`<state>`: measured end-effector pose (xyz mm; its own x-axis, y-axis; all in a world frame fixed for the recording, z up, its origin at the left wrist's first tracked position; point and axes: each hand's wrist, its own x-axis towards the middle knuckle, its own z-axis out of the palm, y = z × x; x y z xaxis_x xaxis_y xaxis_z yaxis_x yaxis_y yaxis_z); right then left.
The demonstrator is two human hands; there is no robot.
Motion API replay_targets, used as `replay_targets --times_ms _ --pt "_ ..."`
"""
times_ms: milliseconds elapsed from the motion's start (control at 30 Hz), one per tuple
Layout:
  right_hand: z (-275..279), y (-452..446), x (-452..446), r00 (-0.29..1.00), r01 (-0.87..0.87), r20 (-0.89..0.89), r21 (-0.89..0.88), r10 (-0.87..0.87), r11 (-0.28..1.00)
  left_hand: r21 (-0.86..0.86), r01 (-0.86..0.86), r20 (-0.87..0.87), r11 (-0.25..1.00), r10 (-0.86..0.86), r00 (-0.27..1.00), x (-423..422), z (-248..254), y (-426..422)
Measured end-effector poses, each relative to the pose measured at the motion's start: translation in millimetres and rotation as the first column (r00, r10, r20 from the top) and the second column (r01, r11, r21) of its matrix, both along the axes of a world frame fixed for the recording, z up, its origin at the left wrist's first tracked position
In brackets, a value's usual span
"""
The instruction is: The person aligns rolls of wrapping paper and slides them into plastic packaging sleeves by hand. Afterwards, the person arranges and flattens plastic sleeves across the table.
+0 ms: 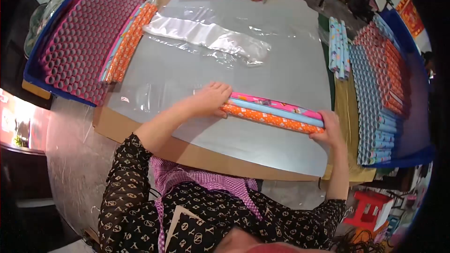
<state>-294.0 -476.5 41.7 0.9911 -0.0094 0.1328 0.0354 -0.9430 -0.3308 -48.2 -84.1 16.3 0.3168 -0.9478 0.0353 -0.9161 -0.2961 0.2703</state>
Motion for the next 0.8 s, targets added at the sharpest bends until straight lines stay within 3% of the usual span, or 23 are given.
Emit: replay_targets --times_ms 333,500,600,800 --pt "6.8 9.6 -48.8 0.986 0.164 -0.026 -0.021 -0.164 0.986 0.013 0.112 -0.093 0.994 -0.111 0.990 -13.6 3.4 -41.0" --pt "2.8 12.2 -55.0 0.989 0.117 -0.081 -0.070 -0.123 0.991 -0.097 0.205 -0.060 0.974 -0.212 0.976 -18.2 -4.3 -55.8" --pt "-2.7 8.8 -52.5 0.995 0.084 -0.051 -0.060 -0.088 0.995 -0.017 0.207 -0.082 0.978 -0.208 0.975 -26.2 1.8 -63.7" --pt "1.8 19.3 -31.6 0.992 0.095 -0.084 -0.056 -0.099 0.994 -0.099 0.211 -0.039 0.973 -0.215 0.976 -36.5 0.7 -73.2"
